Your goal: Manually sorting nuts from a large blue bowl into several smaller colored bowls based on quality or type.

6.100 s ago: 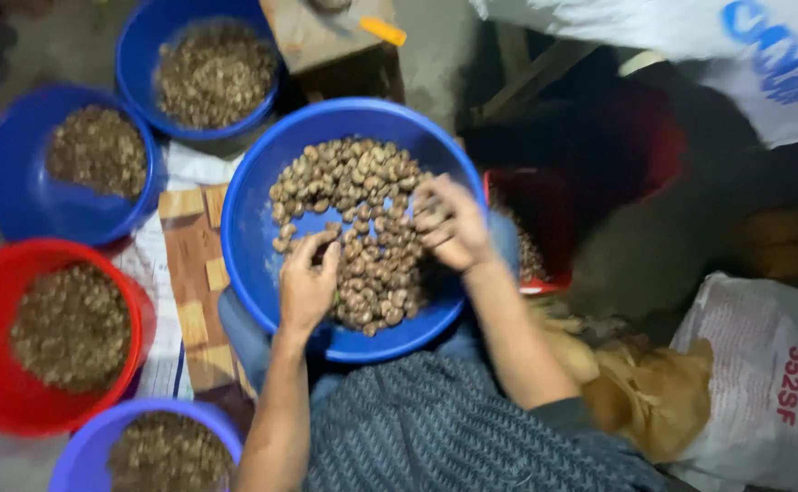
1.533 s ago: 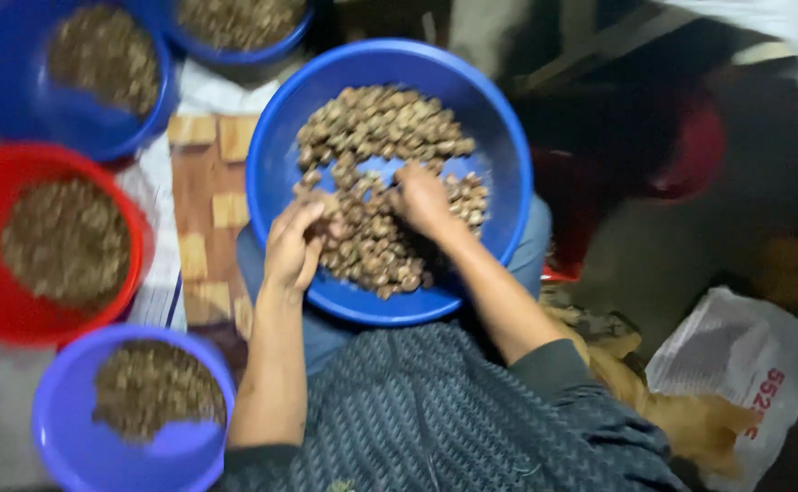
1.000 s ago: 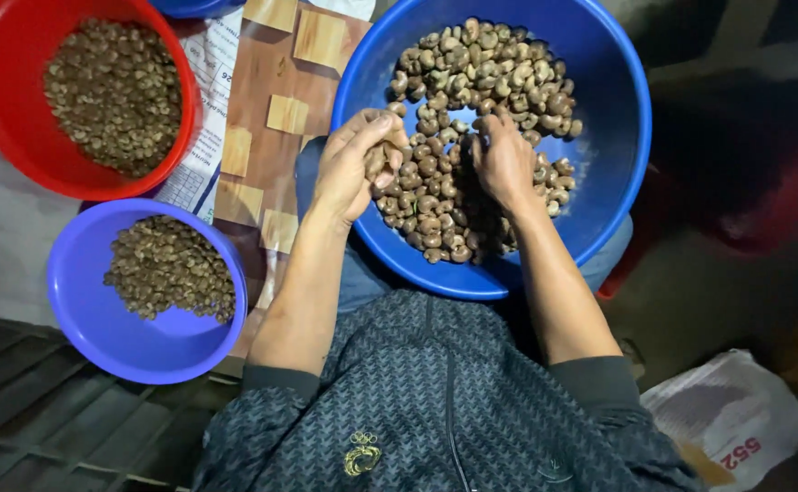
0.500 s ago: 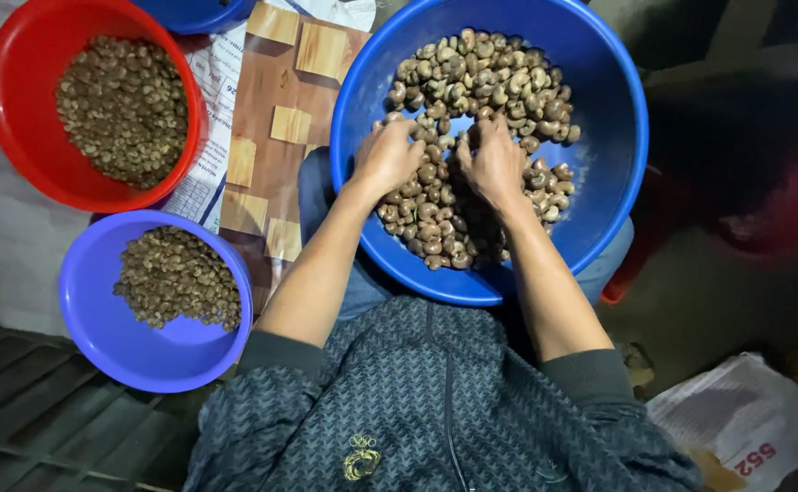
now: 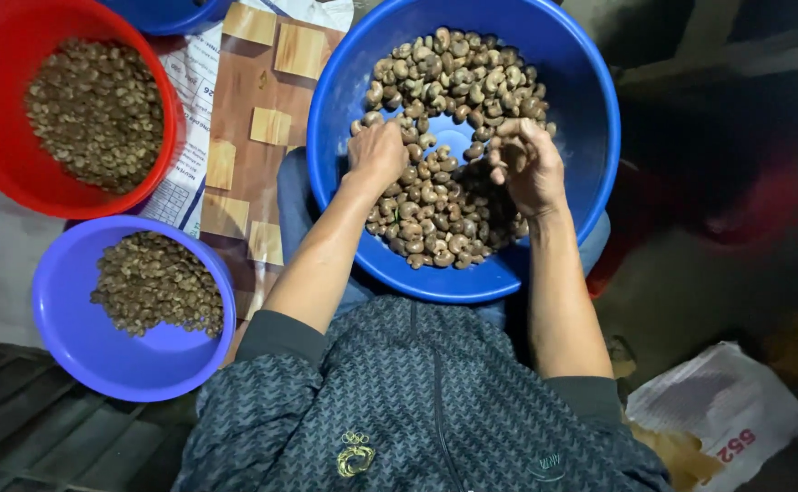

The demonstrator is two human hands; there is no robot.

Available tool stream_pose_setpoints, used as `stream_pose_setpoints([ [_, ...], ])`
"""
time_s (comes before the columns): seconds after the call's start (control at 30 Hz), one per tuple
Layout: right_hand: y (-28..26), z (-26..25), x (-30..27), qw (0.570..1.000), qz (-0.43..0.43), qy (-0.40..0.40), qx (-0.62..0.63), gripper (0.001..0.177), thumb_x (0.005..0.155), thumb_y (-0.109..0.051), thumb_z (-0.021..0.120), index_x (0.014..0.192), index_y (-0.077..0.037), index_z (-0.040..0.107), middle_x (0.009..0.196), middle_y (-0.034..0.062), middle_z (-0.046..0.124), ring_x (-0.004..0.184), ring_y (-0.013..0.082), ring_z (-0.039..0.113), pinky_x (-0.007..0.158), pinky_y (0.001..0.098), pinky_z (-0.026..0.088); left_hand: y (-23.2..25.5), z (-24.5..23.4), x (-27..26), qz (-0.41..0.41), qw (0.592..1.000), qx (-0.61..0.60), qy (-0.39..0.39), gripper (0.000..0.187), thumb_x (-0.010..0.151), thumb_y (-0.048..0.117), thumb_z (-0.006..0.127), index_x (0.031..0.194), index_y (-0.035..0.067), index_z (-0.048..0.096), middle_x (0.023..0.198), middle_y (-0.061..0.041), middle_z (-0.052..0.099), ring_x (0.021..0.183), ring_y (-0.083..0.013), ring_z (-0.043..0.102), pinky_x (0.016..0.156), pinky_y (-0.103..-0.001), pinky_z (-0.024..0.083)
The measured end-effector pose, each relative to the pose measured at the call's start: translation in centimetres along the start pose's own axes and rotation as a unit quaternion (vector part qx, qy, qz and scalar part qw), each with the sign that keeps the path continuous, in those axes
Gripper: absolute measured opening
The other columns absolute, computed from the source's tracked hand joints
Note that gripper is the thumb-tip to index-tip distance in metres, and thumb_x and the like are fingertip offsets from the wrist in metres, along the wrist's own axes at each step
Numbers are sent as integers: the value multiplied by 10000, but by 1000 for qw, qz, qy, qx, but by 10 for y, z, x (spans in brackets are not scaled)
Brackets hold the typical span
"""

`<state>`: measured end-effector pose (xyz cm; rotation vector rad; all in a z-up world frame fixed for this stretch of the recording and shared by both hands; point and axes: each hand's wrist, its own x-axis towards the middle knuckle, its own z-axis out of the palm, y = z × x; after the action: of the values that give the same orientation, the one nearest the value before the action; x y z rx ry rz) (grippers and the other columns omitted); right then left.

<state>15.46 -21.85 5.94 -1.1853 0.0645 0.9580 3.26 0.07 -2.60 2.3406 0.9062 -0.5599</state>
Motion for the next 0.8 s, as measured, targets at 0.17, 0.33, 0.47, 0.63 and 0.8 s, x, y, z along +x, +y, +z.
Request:
stream_pose_setpoints([
  [0.17,45,-21,31,973,-63,78,-210,315,993,-365,695,907,-63,677,703,74,569,606,168,556,421,279,398,13,-76,-67,25,954,-298,-9,358,857,315,759,994,-8,691,909,-176,709,905,-337,665,773,-467,552],
  [0.33,48,22,27,806,-60,78,-583,245,966,-385,697,1019,-147,729,938,170,747,983,428,714,828,546,561,7,-87,-84,27,766,-641,-40,268,882,269,724,1007,57,617,847,-161,692,462,-74,485,322,-190,357],
  [0.47,92,15,60,726,-15,99,-680,337,907,-517,695,964,-188,745,900,184,737,994,438,708,881,562,537,13,-102,-94,32,742,-670,-13,180,916,213,629,1003,57,651,872,-163,721,469,-98,519,339,-188,360],
  [0.63,102,11,70,736,17,121,-666,355,850,-536,693,970,-206,748,903,238,714,1000,481,673,911,567,524,6,-78,-71,17,818,-575,22,199,921,242,667,902,43,672,813,-146,720,458,-94,538,309,-186,375],
  [0.8,40,34,17,974,-75,76,-199,182,869,-288,773,841,-109,755,690,33,591,653,87,529,479,307,465,11,-33,-56,93,967,-237,18,226,939,340,630,967,152,753,906,-114,782,955,-367,741,809,-520,570],
])
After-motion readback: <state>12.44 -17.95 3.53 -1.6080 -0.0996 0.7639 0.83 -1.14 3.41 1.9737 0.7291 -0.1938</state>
